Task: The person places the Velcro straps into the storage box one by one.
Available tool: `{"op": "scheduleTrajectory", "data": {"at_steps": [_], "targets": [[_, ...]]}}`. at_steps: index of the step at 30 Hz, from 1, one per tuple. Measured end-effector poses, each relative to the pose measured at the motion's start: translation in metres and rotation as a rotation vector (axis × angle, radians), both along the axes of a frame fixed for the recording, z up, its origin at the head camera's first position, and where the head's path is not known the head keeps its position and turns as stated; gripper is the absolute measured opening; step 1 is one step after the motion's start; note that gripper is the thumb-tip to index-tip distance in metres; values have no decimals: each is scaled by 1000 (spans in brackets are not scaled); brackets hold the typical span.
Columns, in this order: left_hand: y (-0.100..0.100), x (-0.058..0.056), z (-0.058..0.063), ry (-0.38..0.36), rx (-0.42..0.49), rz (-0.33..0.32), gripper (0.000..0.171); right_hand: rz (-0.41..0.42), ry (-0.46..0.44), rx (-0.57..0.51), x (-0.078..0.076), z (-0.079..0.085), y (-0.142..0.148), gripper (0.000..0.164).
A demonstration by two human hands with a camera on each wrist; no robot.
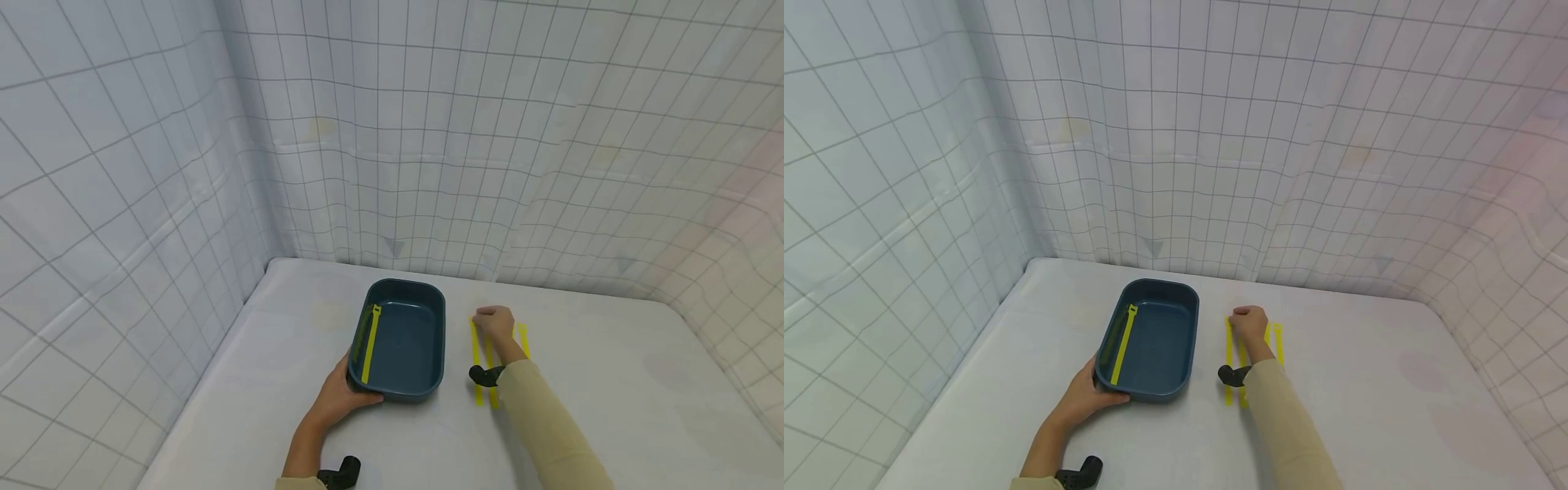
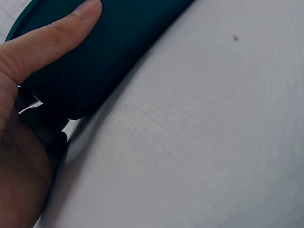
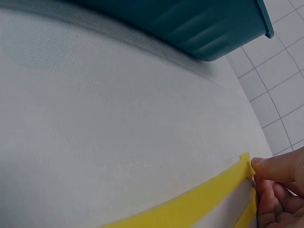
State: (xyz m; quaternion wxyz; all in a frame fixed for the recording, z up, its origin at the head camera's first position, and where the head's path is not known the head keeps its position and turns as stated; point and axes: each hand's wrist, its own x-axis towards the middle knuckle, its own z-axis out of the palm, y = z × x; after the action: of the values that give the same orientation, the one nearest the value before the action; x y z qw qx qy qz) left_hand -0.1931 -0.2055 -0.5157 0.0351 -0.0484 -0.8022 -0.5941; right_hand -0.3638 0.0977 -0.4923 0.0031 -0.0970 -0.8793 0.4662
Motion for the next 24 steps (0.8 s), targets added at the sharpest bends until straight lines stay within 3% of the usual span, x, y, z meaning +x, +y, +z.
{"op": "scheduleTrajectory", "data": {"at_steps": [12,24], "targets": [[0,-1,0,-3,-5,2,114,27,-63,-27,0,6,4,27],[1,1,2,-23,-19,24,112,102,-107,33,-4,6,7,24]]}}
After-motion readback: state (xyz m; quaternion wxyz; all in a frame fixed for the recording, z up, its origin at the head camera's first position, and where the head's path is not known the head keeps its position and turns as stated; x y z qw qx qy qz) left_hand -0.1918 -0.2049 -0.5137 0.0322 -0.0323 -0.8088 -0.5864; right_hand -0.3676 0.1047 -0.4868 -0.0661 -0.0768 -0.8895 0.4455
